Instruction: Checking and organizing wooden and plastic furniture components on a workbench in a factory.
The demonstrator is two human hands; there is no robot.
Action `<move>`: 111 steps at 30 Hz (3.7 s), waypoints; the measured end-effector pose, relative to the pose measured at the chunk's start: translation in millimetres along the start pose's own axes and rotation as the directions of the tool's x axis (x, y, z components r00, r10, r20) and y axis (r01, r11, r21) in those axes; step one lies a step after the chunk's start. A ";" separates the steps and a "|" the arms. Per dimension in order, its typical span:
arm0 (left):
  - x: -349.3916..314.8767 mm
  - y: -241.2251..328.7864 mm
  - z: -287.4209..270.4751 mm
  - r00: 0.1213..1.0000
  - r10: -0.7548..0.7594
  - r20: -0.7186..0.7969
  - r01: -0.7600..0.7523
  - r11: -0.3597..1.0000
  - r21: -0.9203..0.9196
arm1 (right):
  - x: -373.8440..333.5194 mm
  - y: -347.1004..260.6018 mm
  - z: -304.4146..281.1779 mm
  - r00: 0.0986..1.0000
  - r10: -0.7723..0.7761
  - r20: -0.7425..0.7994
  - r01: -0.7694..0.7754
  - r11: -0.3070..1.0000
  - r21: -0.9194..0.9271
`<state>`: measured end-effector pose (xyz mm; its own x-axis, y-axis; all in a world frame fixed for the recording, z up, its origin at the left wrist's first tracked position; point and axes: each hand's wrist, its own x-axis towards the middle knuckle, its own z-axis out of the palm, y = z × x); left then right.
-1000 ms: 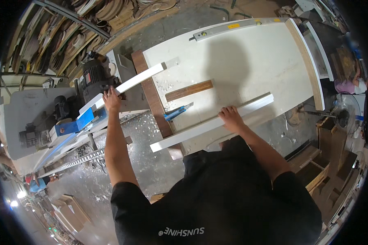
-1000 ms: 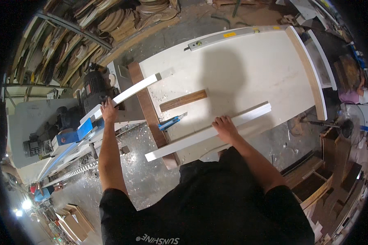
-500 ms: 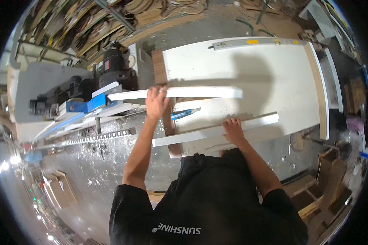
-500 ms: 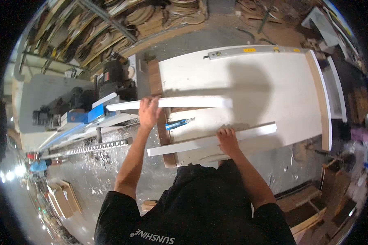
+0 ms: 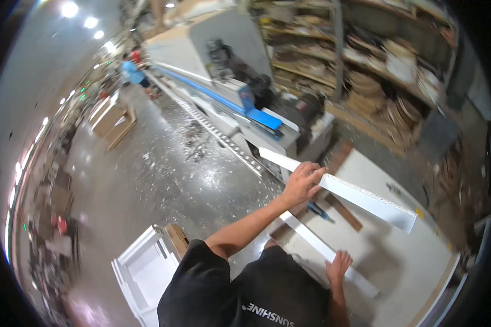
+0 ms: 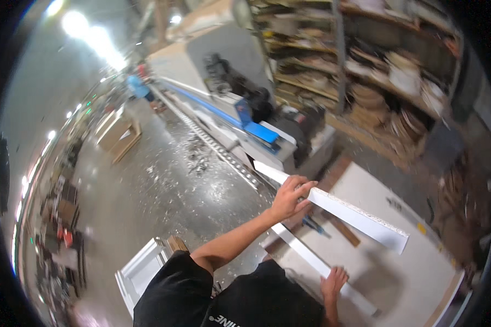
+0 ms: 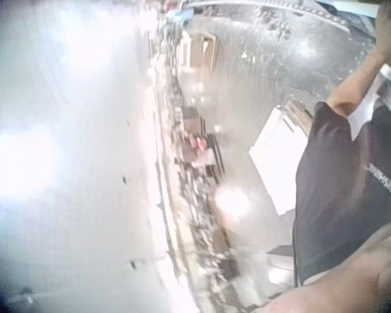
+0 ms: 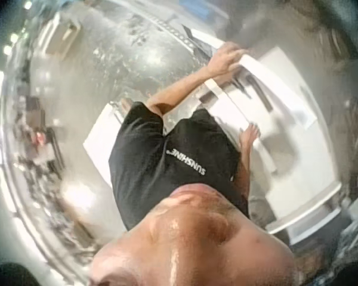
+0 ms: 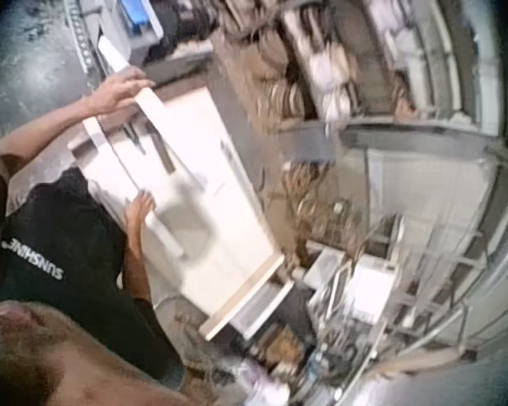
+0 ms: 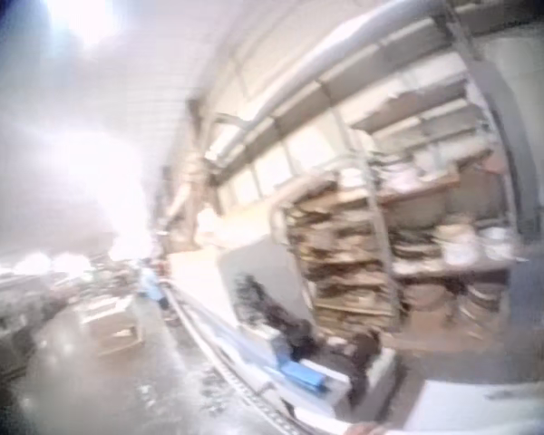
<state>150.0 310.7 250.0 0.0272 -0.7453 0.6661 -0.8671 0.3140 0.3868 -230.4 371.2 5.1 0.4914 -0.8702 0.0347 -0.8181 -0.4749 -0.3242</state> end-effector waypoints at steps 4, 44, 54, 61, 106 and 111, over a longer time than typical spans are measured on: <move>4.8 15.9 -58.2 0.971 -0.124 -0.204 0.138 0.989 0.053 | -0.1 -0.1 0.0 1.000 -0.011 0.004 0.011 0.999 0.052; -29.6 15.3 -108.4 0.736 -0.107 -0.669 0.224 0.970 0.091 | 6.8 0.3 1.8 1.000 0.016 -0.005 -0.016 0.999 -0.038; -27.8 20.7 -105.6 0.778 -0.213 -0.591 0.254 0.967 -0.013 | 6.4 -3.7 -2.3 0.999 0.025 0.022 -0.025 0.999 -0.027; -31.4 22.7 -103.4 0.815 -0.166 -0.555 0.221 0.975 0.032 | 5.8 -4.0 -4.8 1.000 0.012 0.017 -0.012 1.000 -0.015; -23.5 35.6 -105.7 0.696 -0.338 -0.633 0.288 0.940 -0.185 | 6.9 -9.7 -12.0 0.999 0.027 0.040 -0.027 0.999 -0.020; -21.2 44.3 -103.4 0.752 -0.345 -0.561 0.338 0.933 -0.121 | 5.9 -10.2 -14.5 0.998 0.035 0.057 -0.035 0.999 0.005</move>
<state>162.4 401.2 319.1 0.5989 -0.3389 0.7256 -0.7400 0.1120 0.6632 -223.4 369.0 22.3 0.4790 -0.8773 -0.0310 -0.8334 -0.4434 -0.3300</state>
